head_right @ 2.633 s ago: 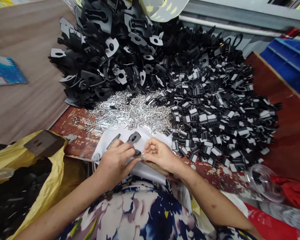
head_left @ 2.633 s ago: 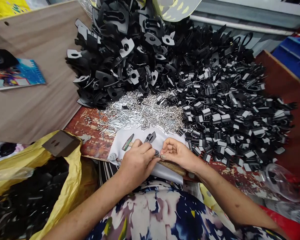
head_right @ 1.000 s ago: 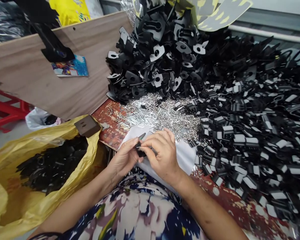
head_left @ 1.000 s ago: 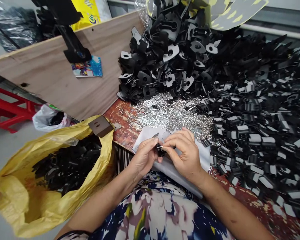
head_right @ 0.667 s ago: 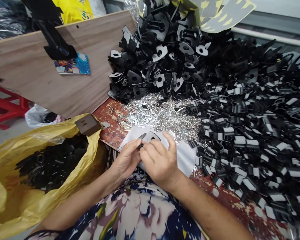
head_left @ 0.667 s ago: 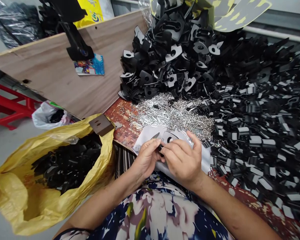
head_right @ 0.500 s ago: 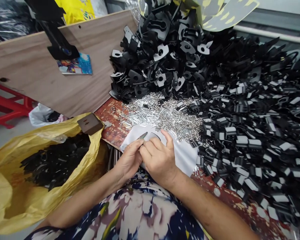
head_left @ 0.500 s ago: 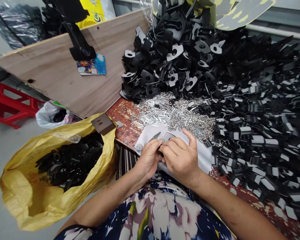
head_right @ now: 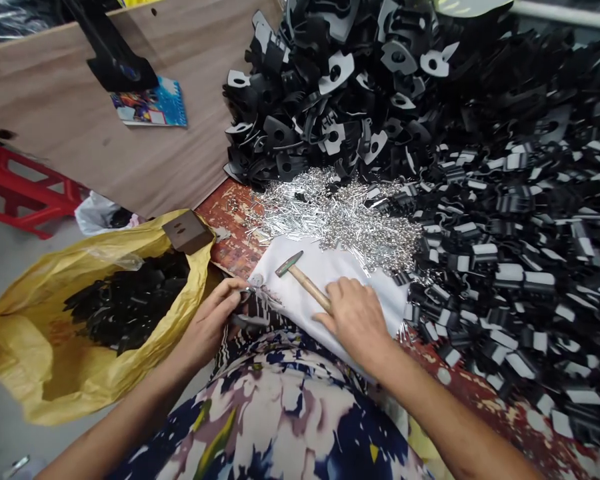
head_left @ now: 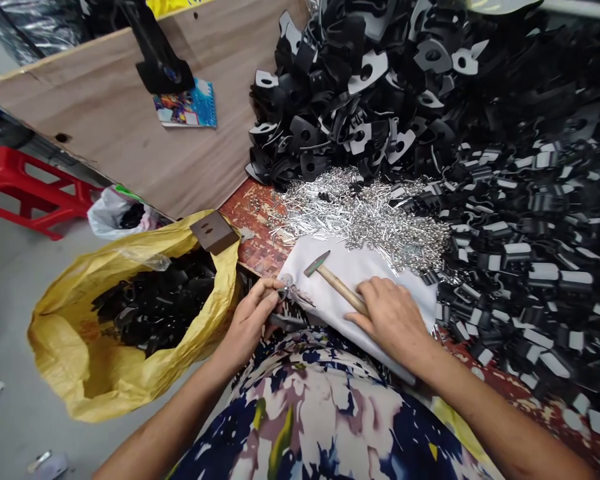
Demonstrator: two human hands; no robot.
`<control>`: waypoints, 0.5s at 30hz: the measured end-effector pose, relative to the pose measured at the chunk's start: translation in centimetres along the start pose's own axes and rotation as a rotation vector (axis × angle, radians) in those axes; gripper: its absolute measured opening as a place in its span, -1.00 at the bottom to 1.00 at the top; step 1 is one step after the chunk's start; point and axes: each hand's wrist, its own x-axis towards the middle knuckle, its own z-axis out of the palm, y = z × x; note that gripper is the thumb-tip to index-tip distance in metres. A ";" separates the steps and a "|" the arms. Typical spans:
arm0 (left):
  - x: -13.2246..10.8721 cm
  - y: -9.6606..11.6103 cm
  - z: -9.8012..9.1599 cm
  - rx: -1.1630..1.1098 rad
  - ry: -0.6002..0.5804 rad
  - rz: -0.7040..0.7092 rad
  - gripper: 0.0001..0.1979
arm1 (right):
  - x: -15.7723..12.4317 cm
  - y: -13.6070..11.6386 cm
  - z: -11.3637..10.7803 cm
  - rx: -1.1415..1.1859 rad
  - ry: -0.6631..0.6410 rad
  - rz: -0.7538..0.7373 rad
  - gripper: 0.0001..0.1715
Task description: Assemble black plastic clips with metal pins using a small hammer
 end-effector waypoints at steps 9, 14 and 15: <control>2.3 -2.9 3.1 0.360 0.100 0.240 -0.68 | -3.3 3.4 -1.4 0.253 -0.097 0.085 -0.58; 2.7 -3.4 3.3 0.439 0.181 0.288 -0.57 | -5.0 1.6 -2.9 0.307 0.321 -0.030 -0.32; 2.7 -3.5 3.3 0.444 0.187 0.298 -0.57 | -5.1 1.2 -2.6 0.290 0.366 -0.055 -0.28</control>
